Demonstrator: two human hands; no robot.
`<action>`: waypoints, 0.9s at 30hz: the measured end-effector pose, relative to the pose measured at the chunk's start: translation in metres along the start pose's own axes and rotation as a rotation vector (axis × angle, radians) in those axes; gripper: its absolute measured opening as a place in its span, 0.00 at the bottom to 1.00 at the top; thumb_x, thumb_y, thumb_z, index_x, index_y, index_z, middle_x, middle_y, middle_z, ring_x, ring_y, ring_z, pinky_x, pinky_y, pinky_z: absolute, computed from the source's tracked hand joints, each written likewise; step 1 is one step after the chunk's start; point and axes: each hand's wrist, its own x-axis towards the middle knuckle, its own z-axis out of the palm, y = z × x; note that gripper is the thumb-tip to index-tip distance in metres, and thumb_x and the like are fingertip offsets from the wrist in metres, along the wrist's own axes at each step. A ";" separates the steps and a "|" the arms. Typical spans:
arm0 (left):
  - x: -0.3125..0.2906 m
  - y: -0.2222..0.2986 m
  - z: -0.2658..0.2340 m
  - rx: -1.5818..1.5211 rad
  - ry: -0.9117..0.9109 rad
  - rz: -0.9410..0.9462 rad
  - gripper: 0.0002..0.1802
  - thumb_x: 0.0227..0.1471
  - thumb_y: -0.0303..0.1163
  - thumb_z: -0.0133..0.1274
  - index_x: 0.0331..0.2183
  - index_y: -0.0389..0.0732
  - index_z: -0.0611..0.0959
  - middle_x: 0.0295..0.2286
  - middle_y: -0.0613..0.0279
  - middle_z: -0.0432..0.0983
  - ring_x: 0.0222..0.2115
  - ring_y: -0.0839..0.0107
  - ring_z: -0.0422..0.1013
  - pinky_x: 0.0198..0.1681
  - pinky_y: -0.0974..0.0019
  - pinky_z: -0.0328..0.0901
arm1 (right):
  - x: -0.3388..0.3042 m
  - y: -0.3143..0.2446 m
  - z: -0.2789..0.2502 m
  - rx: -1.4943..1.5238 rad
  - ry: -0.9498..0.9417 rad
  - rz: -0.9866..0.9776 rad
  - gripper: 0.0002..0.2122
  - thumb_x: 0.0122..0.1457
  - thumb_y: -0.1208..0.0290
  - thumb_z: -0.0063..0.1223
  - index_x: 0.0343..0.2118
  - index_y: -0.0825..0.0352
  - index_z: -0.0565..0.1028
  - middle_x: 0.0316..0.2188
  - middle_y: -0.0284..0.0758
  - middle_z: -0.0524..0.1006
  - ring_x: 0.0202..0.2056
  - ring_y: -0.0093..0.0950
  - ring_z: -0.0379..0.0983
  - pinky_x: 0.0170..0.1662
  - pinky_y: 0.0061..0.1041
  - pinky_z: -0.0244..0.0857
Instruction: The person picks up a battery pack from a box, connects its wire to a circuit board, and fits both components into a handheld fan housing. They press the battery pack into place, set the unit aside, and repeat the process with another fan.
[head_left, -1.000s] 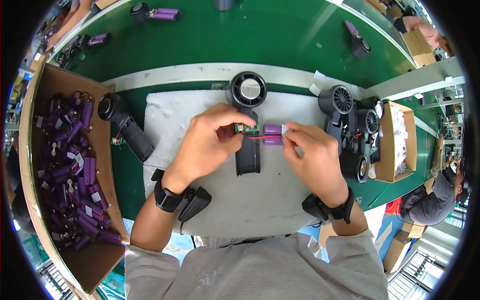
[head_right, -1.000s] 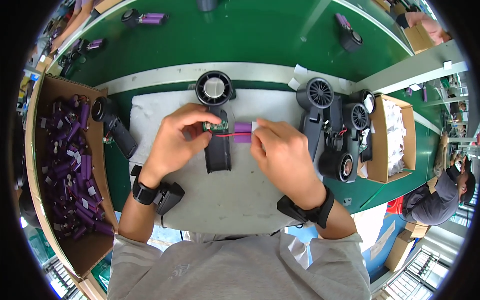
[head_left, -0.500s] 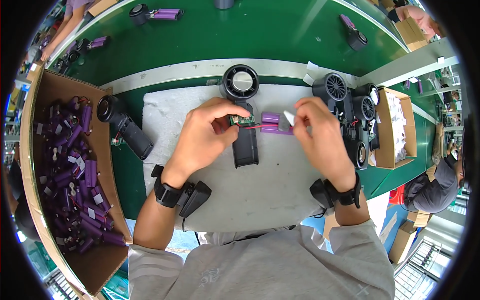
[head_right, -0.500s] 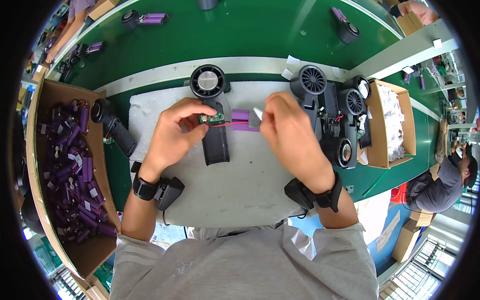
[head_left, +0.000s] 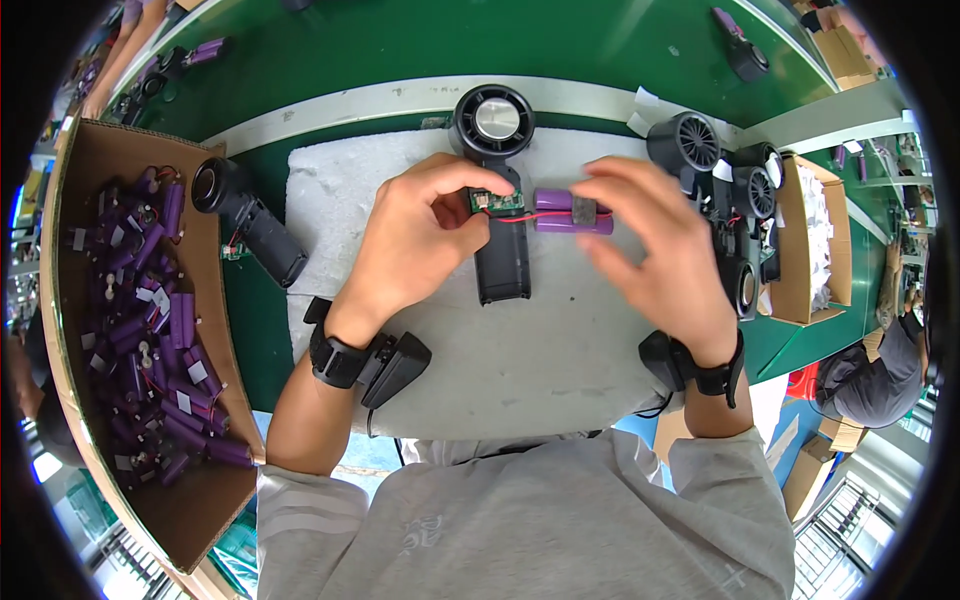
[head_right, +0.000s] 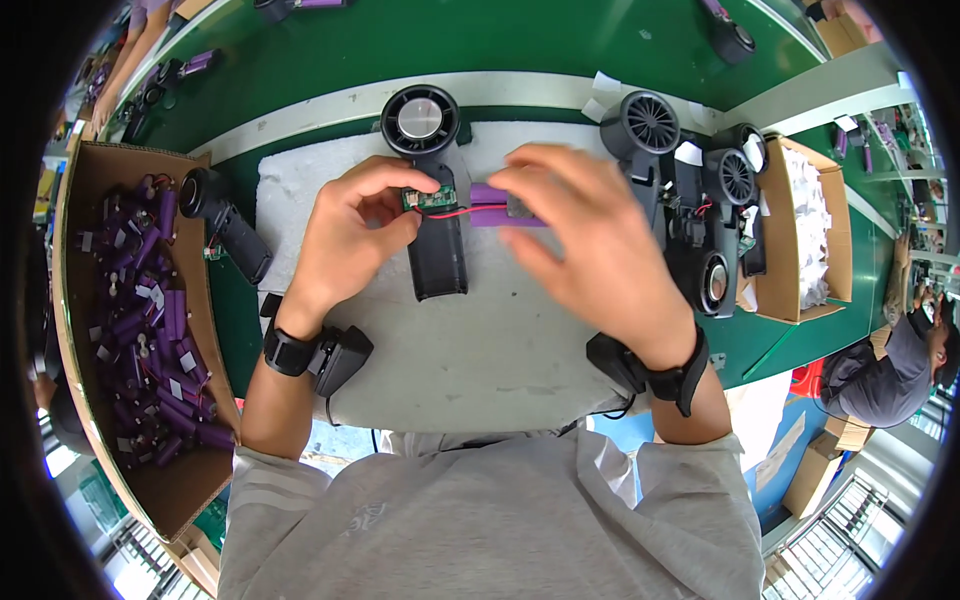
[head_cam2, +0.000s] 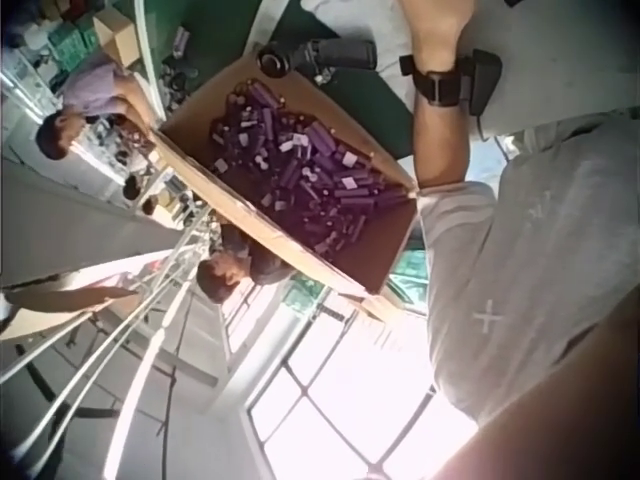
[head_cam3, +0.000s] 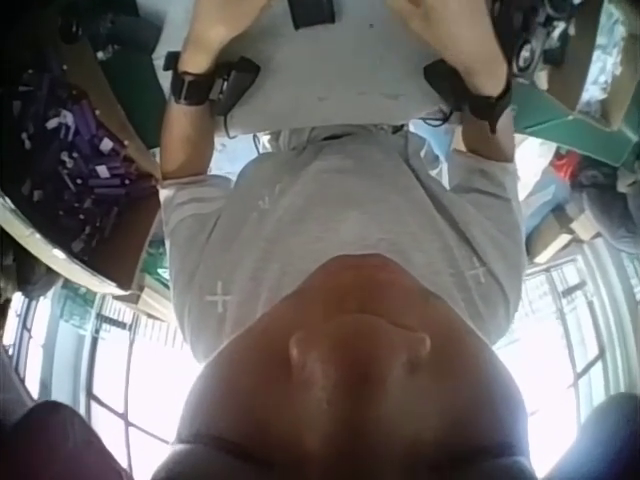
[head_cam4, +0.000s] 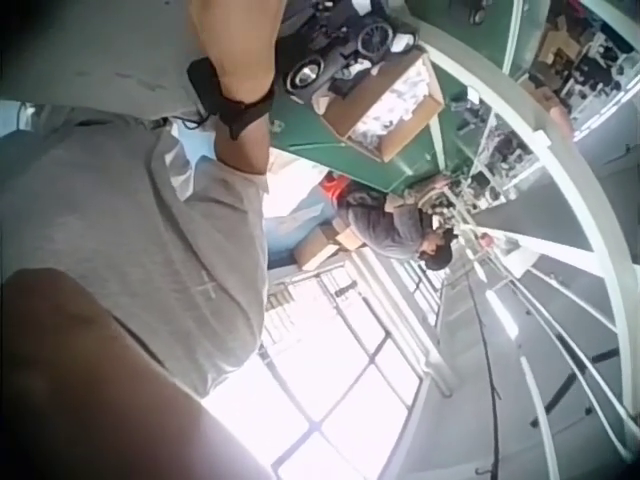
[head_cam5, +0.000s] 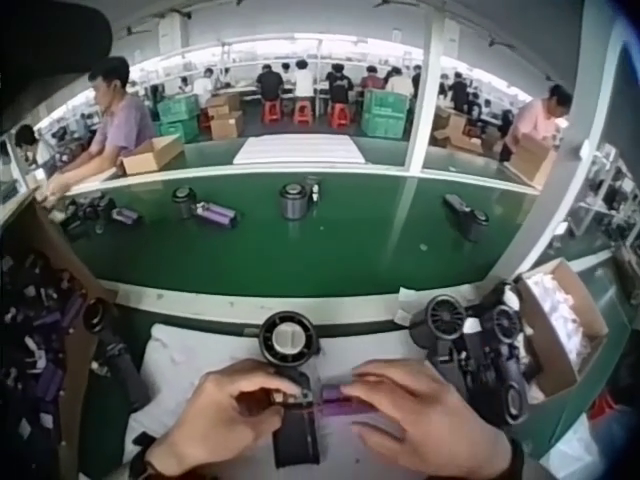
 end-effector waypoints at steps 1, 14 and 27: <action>0.000 -0.001 0.000 0.005 -0.002 -0.011 0.16 0.41 0.15 0.53 0.35 0.40 0.84 0.30 0.66 0.75 0.23 0.81 0.67 0.28 0.76 0.64 | -0.001 -0.006 0.006 0.089 -0.169 -0.008 0.22 0.46 0.78 0.62 0.47 0.66 0.72 0.47 0.38 0.73 0.48 0.37 0.69 0.48 0.32 0.65; 0.000 -0.005 0.000 -0.087 -0.030 -0.019 0.16 0.42 0.16 0.54 0.36 0.40 0.85 0.32 0.64 0.77 0.24 0.80 0.72 0.29 0.76 0.67 | -0.005 0.002 0.033 -0.014 -0.159 0.034 0.26 0.44 0.82 0.59 0.49 0.64 0.70 0.44 0.37 0.73 0.51 0.40 0.65 0.51 0.37 0.59; 0.001 -0.006 -0.007 -0.042 0.013 -0.060 0.16 0.42 0.17 0.55 0.37 0.40 0.85 0.31 0.64 0.78 0.26 0.79 0.73 0.30 0.76 0.68 | -0.004 -0.014 0.012 0.509 -0.383 0.256 0.22 0.60 0.81 0.46 0.59 0.63 0.64 0.36 0.41 0.75 0.35 0.34 0.75 0.40 0.28 0.68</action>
